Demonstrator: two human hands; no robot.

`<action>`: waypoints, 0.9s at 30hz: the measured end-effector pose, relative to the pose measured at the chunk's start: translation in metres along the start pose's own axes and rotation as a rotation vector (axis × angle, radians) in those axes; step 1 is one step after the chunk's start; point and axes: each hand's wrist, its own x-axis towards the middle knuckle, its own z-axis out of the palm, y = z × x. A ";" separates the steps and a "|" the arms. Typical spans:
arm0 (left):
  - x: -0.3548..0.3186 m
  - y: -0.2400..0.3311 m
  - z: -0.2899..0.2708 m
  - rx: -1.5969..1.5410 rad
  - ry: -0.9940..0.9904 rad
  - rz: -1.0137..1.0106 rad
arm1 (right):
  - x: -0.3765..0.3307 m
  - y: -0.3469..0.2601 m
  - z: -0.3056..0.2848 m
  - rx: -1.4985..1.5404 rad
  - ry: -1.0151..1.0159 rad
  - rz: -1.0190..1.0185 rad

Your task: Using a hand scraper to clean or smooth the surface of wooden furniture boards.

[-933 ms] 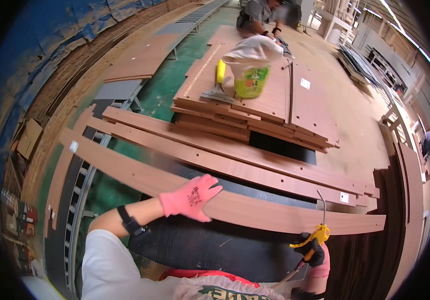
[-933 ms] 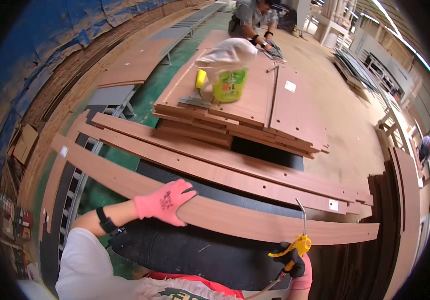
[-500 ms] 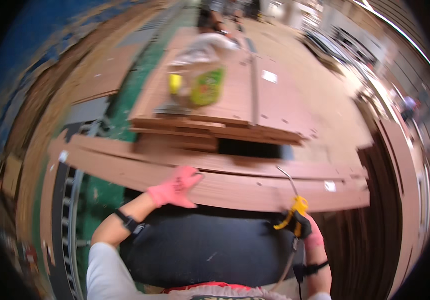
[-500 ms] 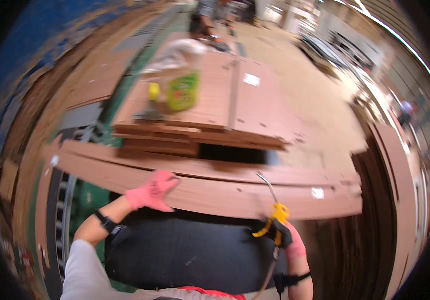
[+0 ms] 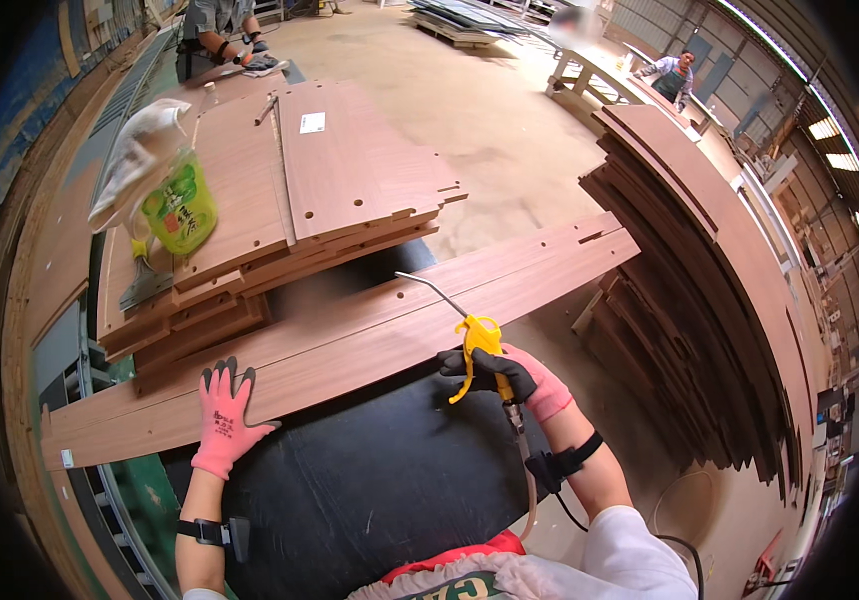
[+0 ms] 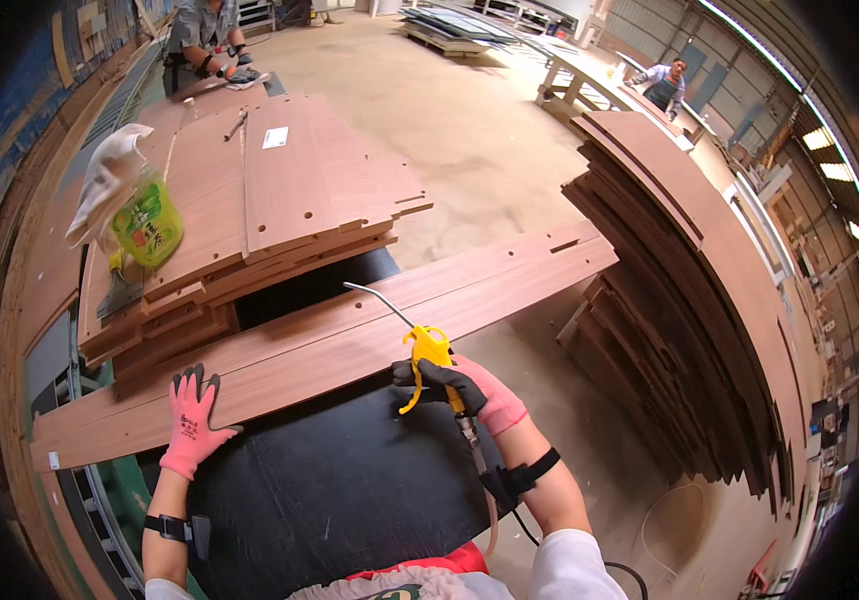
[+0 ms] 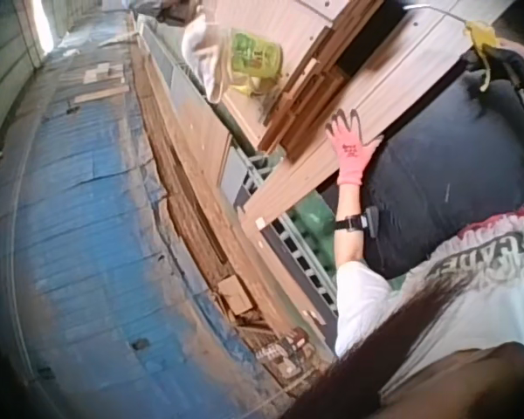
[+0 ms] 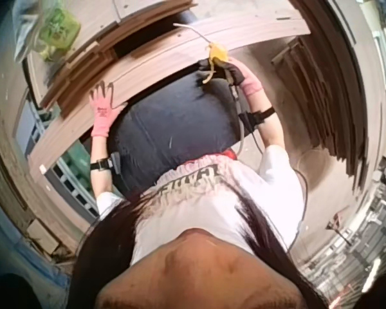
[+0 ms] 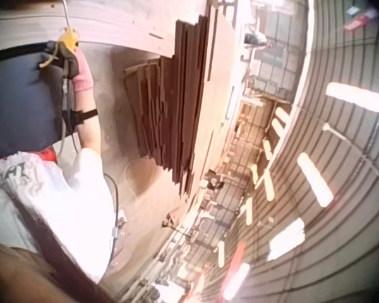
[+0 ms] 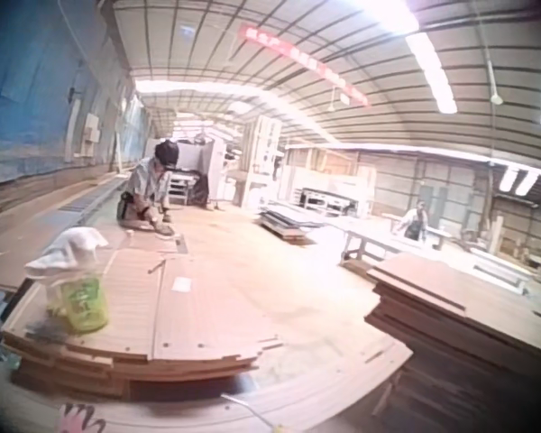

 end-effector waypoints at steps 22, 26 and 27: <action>-0.009 0.008 0.010 0.093 0.053 -0.092 | -0.114 0.050 0.064 -0.656 0.227 0.281; -0.010 0.008 0.008 0.078 0.053 -0.089 | -0.113 0.031 0.081 -0.736 0.233 0.235; -0.010 0.008 0.007 0.081 0.050 -0.094 | -0.105 0.027 0.087 -0.741 0.250 0.224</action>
